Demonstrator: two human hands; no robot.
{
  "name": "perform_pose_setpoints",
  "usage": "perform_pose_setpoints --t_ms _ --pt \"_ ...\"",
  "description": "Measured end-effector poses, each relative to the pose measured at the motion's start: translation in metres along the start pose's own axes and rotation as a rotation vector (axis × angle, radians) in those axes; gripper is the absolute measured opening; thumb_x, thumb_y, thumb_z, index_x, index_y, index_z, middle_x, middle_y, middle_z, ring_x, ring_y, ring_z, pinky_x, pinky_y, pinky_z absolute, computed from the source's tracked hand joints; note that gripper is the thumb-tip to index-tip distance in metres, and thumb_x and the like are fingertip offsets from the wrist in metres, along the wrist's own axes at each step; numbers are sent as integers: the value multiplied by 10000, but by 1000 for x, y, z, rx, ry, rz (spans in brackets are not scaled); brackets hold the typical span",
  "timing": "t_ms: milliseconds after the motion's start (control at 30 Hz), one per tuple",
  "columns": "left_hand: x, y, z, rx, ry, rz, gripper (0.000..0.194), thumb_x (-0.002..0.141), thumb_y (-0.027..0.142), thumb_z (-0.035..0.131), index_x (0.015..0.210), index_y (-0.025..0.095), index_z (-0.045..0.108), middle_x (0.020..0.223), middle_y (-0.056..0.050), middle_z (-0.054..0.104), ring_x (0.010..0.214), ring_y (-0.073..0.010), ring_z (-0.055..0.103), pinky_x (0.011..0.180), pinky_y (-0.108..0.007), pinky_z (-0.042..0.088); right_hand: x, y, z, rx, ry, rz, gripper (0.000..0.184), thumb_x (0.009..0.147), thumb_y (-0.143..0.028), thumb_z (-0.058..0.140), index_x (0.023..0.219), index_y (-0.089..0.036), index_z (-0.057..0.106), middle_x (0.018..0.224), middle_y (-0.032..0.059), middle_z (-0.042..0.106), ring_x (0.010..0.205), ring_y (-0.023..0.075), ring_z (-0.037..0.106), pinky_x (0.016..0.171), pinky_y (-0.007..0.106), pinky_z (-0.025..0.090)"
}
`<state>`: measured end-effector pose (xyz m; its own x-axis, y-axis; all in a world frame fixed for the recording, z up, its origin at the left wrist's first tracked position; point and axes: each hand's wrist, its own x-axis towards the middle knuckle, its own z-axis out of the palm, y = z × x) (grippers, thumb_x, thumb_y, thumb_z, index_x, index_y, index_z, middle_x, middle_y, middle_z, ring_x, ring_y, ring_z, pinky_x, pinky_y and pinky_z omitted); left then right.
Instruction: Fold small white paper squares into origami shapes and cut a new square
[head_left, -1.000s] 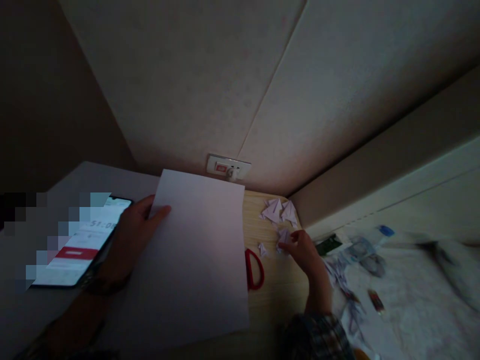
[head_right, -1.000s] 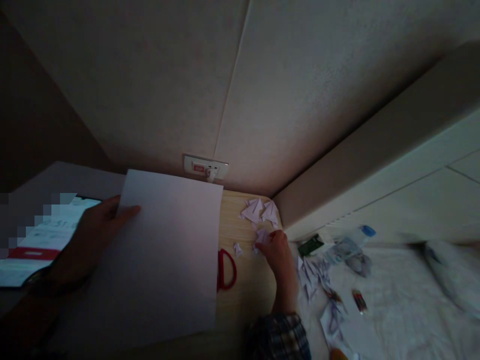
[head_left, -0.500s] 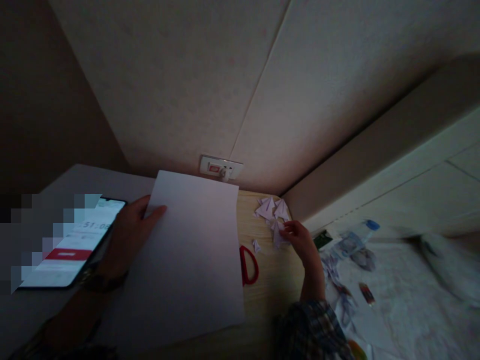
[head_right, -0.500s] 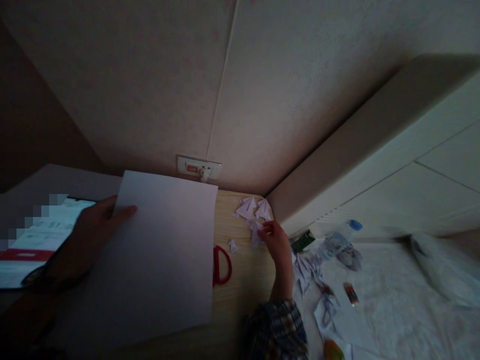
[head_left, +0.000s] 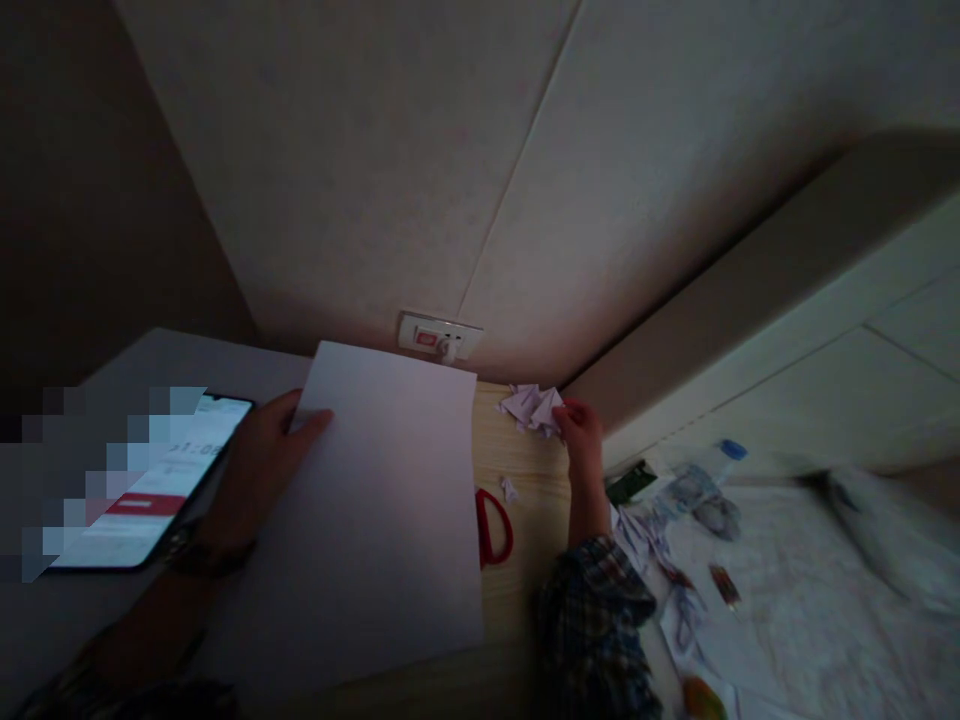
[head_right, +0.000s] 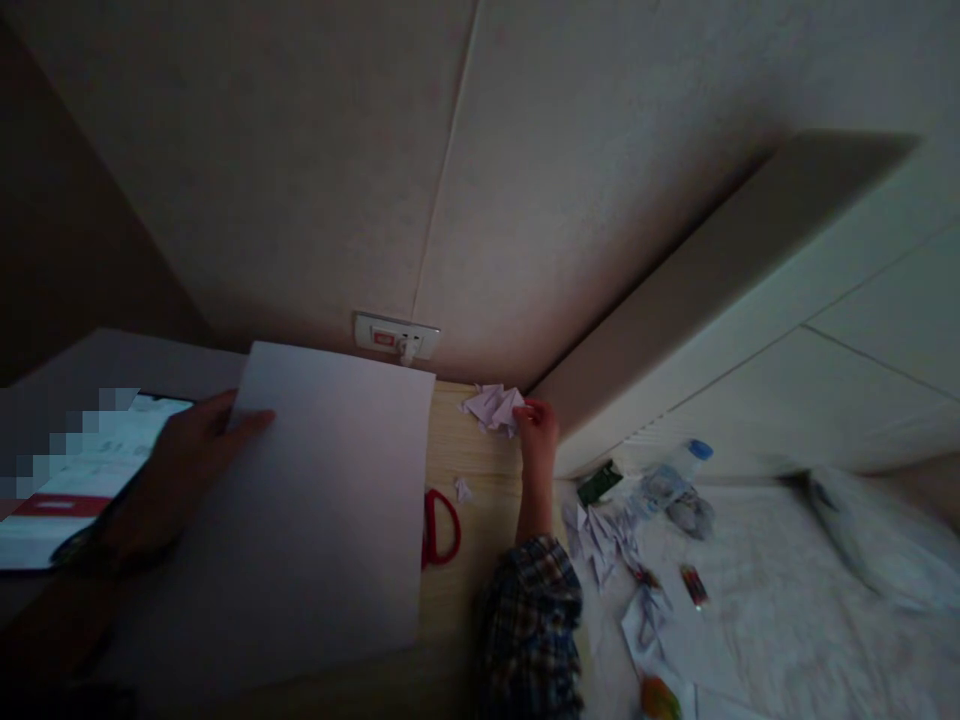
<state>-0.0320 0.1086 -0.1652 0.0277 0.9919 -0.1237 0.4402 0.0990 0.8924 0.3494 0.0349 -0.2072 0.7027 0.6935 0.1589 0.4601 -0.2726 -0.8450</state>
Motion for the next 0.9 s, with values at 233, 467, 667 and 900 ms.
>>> perform_pose_setpoints --t_ms 233,467,667,900 --pt "2 4 -1 21 16 -31 355 719 497 505 903 244 672 778 -8 724 715 -273 676 548 -328 470 -21 -25 -16 -215 34 5 232 933 -327 631 1090 -158 642 1080 58 672 922 196 655 840 409 544" --pt "-1 13 -3 99 -69 -103 464 728 487 513 1012 156 672 897 -60 722 709 -272 656 561 -318 464 -86 -44 -6 -218 -401 -22 124 617 -205 786 714 -226 711 751 -5 688 646 169 587 667 306 480" --pt "-1 15 -3 103 -78 -136 519 726 495 496 1069 138 652 947 -77 710 768 -280 662 602 -315 479 -82 -43 -7 -192 -479 1 105 633 -158 752 626 -213 663 644 -21 637 625 166 577 631 292 454" --pt "1 14 -1 92 -92 -157 571 692 551 501 1066 151 664 925 -68 717 733 -275 669 572 -319 485 -38 -23 2 -148 -293 46 206 924 -338 651 865 -140 654 812 -7 668 694 129 634 681 305 540"
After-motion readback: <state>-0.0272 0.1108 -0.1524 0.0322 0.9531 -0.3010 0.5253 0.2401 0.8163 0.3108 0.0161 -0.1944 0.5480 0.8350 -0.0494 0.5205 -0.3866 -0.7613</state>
